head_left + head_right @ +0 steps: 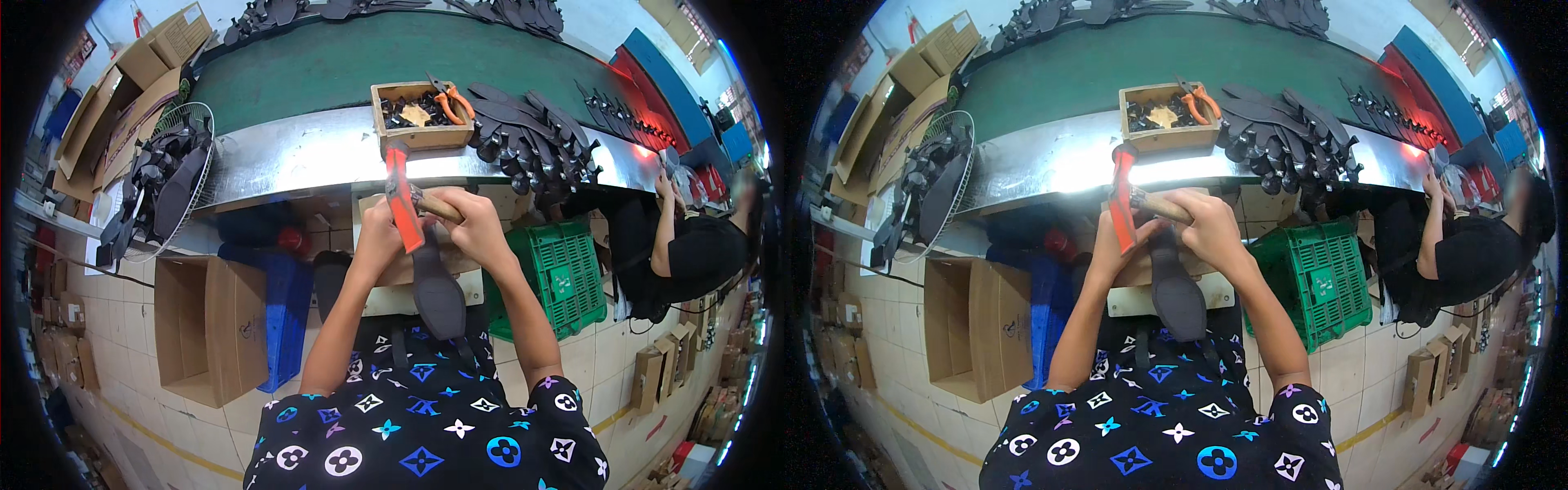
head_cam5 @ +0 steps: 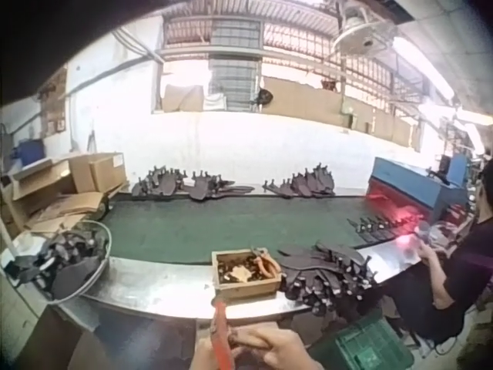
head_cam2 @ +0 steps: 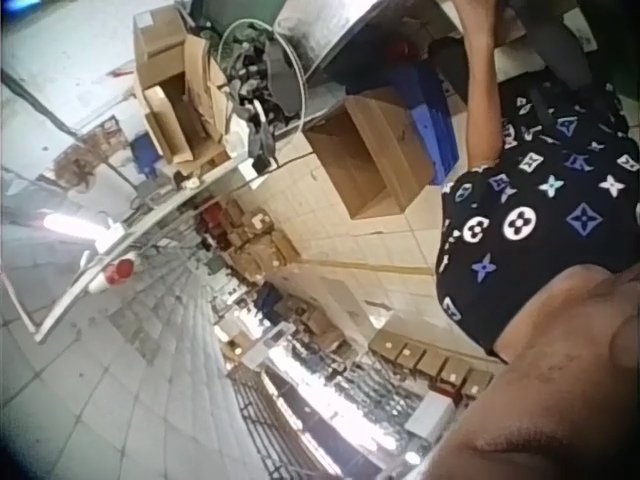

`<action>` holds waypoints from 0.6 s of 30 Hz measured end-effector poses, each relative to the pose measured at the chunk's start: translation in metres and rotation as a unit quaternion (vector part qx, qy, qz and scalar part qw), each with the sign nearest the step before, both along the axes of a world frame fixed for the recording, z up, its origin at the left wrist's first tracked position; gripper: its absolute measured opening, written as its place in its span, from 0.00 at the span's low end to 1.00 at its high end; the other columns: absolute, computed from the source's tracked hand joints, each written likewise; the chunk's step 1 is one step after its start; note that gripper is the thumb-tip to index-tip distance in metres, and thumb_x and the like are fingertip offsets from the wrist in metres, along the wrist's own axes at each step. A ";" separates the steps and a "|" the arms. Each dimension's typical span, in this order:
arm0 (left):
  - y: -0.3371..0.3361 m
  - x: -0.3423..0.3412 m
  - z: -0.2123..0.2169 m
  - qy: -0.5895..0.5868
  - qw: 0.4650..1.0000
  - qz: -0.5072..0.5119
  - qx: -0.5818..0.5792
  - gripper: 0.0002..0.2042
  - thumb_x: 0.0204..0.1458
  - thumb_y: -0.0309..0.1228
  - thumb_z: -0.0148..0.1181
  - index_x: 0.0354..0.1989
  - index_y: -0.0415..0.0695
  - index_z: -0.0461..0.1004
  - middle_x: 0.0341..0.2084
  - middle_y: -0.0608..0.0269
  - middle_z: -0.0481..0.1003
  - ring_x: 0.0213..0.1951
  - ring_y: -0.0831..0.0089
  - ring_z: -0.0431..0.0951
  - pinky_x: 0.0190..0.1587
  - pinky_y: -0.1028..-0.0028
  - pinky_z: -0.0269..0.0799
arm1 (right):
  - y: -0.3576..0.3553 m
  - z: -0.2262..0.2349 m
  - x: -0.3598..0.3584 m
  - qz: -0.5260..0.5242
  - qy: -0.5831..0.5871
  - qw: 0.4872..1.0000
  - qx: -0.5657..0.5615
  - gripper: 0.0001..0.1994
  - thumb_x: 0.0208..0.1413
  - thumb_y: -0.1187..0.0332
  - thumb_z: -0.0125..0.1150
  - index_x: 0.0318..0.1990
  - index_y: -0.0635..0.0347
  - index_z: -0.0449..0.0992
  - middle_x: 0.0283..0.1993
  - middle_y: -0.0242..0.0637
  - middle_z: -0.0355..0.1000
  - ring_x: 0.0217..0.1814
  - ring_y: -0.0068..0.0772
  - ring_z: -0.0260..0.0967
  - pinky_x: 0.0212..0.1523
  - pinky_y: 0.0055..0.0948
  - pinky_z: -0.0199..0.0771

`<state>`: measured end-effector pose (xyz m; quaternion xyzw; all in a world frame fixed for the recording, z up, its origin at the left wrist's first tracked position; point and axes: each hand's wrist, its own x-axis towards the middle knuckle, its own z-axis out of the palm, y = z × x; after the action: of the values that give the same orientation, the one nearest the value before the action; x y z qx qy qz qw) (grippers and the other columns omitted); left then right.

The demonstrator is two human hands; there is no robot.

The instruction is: Using a hammer and manual assembly to attach and secure shoe components on a factory assembly line.

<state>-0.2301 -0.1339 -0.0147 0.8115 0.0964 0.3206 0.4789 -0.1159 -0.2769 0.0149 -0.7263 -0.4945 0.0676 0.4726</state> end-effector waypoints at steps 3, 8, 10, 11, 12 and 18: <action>-0.001 0.003 0.000 0.008 0.999 -0.016 -0.046 0.14 0.45 0.29 0.73 0.37 0.36 0.78 0.26 0.51 0.78 0.29 0.63 0.81 0.33 0.67 0.75 | -0.001 0.009 -0.003 -0.007 -0.078 0.997 -0.026 0.15 0.43 0.85 0.59 0.41 0.66 0.77 0.43 0.45 0.78 0.43 0.46 0.78 0.43 0.34 0.76; 0.008 0.003 -0.018 0.009 0.994 -0.045 -0.101 0.11 0.47 0.25 0.69 0.38 0.36 0.78 0.26 0.51 0.78 0.30 0.62 0.81 0.33 0.67 0.74 | 0.000 0.013 -0.009 -0.033 -0.081 0.995 -0.045 0.15 0.43 0.84 0.59 0.40 0.64 0.77 0.41 0.43 0.77 0.42 0.48 0.76 0.43 0.35 0.75; 0.007 0.001 -0.014 0.017 0.992 -0.052 -0.111 0.11 0.46 0.24 0.69 0.39 0.36 0.78 0.27 0.52 0.79 0.30 0.63 0.82 0.34 0.69 0.74 | 0.000 0.022 -0.012 -0.032 -0.082 0.994 -0.058 0.14 0.43 0.84 0.60 0.40 0.63 0.77 0.40 0.41 0.76 0.42 0.47 0.76 0.43 0.35 0.75; -0.002 0.001 -0.011 -0.050 0.981 -0.050 -0.183 0.12 0.46 0.23 0.68 0.41 0.36 0.79 0.28 0.53 0.80 0.31 0.66 0.82 0.35 0.70 0.75 | 0.000 0.025 -0.014 -0.026 -0.087 0.994 -0.066 0.14 0.43 0.83 0.61 0.40 0.62 0.77 0.38 0.40 0.76 0.41 0.47 0.76 0.43 0.36 0.75; 0.000 0.001 -0.012 -0.050 0.980 -0.049 -0.186 0.12 0.46 0.23 0.68 0.41 0.36 0.79 0.28 0.53 0.80 0.31 0.66 0.82 0.35 0.70 0.75 | 0.001 0.026 -0.015 -0.025 -0.086 0.994 -0.069 0.14 0.43 0.83 0.61 0.40 0.62 0.77 0.38 0.40 0.76 0.41 0.47 0.76 0.43 0.36 0.75; 0.005 0.000 -0.004 0.038 0.995 -0.044 -0.084 0.13 0.46 0.21 0.68 0.42 0.36 0.81 0.33 0.57 0.82 0.34 0.76 0.81 0.38 0.74 0.76 | -0.017 0.027 -0.034 -0.053 -0.055 0.997 0.002 0.09 0.53 0.78 0.62 0.42 0.63 0.77 0.32 0.39 0.72 0.32 0.38 0.72 0.35 0.31 0.72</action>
<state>-0.2304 -0.1286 -0.0186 0.7837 0.1058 0.2588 0.5547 -0.1496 -0.2940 0.0422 -0.7533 -0.4810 0.0015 0.4485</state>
